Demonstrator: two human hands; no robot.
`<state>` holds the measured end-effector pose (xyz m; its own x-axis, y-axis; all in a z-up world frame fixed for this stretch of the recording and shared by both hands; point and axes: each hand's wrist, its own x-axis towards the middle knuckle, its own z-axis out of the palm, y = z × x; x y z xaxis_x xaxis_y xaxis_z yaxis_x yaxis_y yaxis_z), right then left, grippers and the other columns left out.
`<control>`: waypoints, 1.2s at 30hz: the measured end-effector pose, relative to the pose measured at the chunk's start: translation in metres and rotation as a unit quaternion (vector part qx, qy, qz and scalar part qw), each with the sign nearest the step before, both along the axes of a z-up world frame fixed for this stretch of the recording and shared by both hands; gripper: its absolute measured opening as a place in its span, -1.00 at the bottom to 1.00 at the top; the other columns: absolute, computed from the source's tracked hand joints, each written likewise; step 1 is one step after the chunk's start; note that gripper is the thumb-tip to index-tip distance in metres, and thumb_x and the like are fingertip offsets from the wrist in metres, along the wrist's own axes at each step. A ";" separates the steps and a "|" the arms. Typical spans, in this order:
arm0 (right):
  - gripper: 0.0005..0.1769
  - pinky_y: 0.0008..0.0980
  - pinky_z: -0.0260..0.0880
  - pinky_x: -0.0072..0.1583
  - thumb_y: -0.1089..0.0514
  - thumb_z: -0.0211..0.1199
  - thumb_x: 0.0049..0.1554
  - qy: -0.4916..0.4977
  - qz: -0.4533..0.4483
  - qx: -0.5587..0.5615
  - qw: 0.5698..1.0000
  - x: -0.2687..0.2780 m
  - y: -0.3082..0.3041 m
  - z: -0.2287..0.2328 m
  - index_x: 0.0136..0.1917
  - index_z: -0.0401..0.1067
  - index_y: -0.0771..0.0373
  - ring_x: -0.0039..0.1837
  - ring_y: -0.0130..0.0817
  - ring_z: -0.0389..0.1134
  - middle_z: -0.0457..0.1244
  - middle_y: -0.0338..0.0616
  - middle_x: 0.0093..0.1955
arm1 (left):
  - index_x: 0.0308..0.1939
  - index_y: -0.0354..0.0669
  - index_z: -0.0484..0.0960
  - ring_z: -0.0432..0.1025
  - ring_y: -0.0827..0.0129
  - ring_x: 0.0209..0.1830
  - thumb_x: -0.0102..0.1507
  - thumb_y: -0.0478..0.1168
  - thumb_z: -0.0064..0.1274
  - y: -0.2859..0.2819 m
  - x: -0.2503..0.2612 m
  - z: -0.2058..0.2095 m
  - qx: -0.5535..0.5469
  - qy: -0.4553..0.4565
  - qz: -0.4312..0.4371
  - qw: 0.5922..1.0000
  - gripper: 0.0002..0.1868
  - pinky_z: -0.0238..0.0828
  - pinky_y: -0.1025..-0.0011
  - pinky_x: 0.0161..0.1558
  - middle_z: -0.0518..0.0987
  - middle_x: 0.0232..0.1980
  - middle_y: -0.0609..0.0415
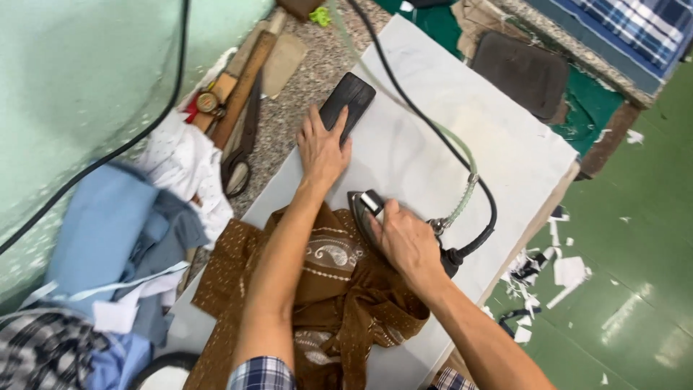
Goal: The person irons a brown patterned shirt on a white ironing board. They repeatedly pick up a black rectangular object, place it on the shirt, and iron over it before moving it to a new section of the garment.
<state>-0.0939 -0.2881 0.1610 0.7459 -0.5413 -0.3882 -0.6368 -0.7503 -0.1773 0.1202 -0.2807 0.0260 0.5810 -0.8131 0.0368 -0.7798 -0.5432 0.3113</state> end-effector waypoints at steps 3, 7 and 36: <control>-0.50 -0.12 0.56 -0.16 -0.26 -0.20 0.37 -0.005 0.018 -0.031 0.999 0.000 0.001 -0.005 0.01 0.24 0.21 -0.18 -0.03 0.52 0.35 -0.01 -0.25 | 0.54 0.33 0.27 0.22 -0.17 0.33 0.28 0.08 0.14 0.018 -0.001 -0.008 0.013 0.049 0.079 0.996 -0.26 0.23 -0.01 0.17 0.31 0.31 -0.31; -0.51 -0.02 0.56 -0.09 -0.24 -0.20 0.38 -0.027 0.004 -0.002 1.000 -0.007 0.008 -0.004 0.02 0.25 0.21 -0.12 0.04 0.53 0.37 0.05 -0.25 | 0.31 0.47 0.54 0.56 0.19 0.16 0.13 0.29 0.28 0.052 -0.007 0.052 -0.165 0.399 0.259 0.864 -0.33 0.54 0.33 0.05 0.67 0.15 0.03; -0.60 0.04 0.53 -0.10 -0.18 -0.08 0.34 -0.096 0.042 -0.014 0.994 -0.041 0.017 -0.017 -0.04 0.21 0.20 -0.18 0.15 0.51 0.37 0.14 -0.31 | 0.17 -0.41 0.42 0.52 -0.22 -0.12 0.24 0.38 -0.25 0.275 -0.242 0.109 -0.602 0.669 0.232 0.371 -0.14 0.48 -0.09 -0.08 0.51 0.05 -0.46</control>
